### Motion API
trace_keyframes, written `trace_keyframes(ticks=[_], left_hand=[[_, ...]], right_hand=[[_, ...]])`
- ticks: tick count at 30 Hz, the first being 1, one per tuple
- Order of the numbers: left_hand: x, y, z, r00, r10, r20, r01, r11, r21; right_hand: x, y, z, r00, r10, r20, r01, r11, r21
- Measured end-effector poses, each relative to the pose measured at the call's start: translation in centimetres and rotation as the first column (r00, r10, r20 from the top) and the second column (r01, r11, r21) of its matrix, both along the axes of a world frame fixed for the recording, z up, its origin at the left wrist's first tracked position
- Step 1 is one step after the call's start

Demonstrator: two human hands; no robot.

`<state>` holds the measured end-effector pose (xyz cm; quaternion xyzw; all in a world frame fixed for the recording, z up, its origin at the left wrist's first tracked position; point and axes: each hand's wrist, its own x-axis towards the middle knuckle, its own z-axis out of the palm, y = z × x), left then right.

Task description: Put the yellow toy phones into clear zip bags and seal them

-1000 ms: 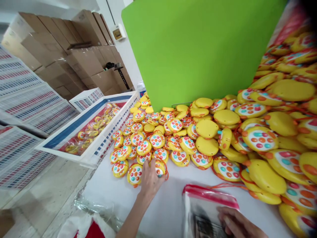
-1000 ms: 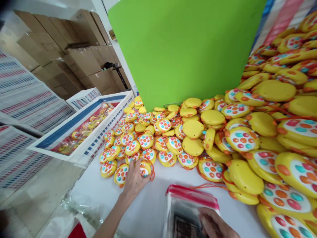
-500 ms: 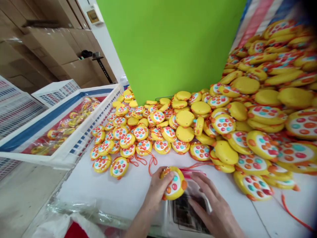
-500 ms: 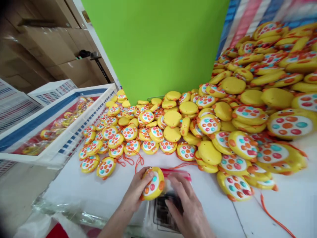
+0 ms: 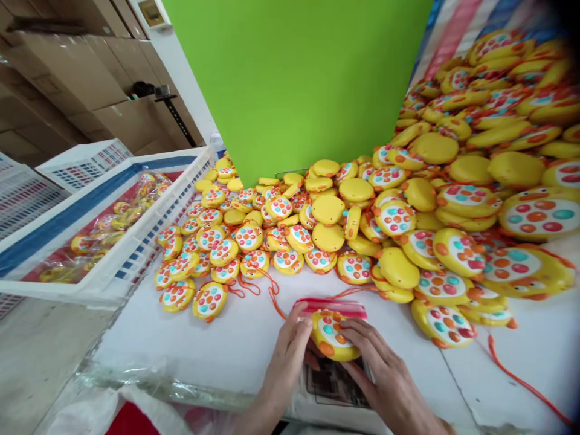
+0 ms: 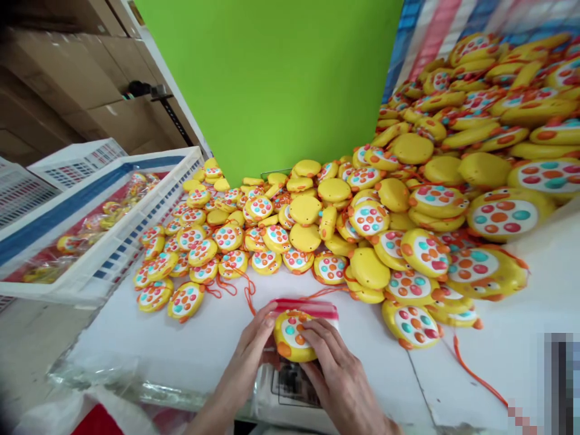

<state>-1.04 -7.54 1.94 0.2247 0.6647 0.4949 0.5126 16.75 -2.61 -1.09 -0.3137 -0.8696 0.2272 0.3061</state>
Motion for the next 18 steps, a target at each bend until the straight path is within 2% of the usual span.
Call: trace_keyframes(ticks=[2, 4, 5, 8, 9, 10, 11, 13, 15, 18], left_hand=[[-0.3, -1.3, -0.2, 0.953, -0.064, -0.296, 0.072, 0.997, 0.019], [0.0, -2.2, -1.1, 0.82, -0.152, -0.552, 0.209, 0.977, 0.041], [0.3, -2.4, -1.7, 0.736, -0.194, -0.648, 0.294, 0.954, 0.049], [1.8, -1.9, -3.8, 0.486, -0.222, -0.845, 0.499, 0.865, 0.059], [2.3, -1.5, -4.3, 0.413, -0.222, -0.883, 0.539, 0.841, 0.041], [2.6, -1.0, -4.8, 0.348, -0.218, -0.912, 0.562, 0.827, 0.017], [2.9, -0.6, -5.2, 0.295, -0.216, -0.931, 0.574, 0.819, -0.008], [3.1, 0.2, -5.6, 0.239, -0.218, -0.946, 0.578, 0.815, -0.041], [3.0, 0.5, -5.8, 0.239, -0.211, -0.948, 0.573, 0.819, -0.038], [2.8, 0.3, -5.8, 0.269, -0.211, -0.94, 0.568, 0.823, -0.022]], right_hand=[[0.2, -0.2, -0.2, 0.996, -0.078, -0.05, 0.073, 0.993, -0.095], [0.2, -0.1, -0.3, 0.979, -0.181, -0.095, 0.152, 0.954, -0.257], [0.2, 0.1, -0.3, 0.966, -0.233, -0.114, 0.178, 0.916, -0.359], [0.2, 0.8, -0.1, 0.923, -0.346, -0.167, 0.174, 0.764, -0.621], [0.3, 1.0, -0.1, 0.915, -0.362, -0.176, 0.16, 0.728, -0.667], [0.4, 1.1, 0.0, 0.911, -0.37, -0.179, 0.157, 0.715, -0.681], [0.6, 1.2, 0.1, 0.91, -0.376, -0.175, 0.173, 0.727, -0.665], [1.0, 1.3, 0.4, 0.912, -0.384, -0.147, 0.247, 0.798, -0.55], [1.4, 1.2, 0.8, 0.921, -0.373, -0.113, 0.309, 0.876, -0.37], [1.6, 0.9, 1.5, 0.955, -0.286, -0.073, 0.272, 0.949, -0.162]])
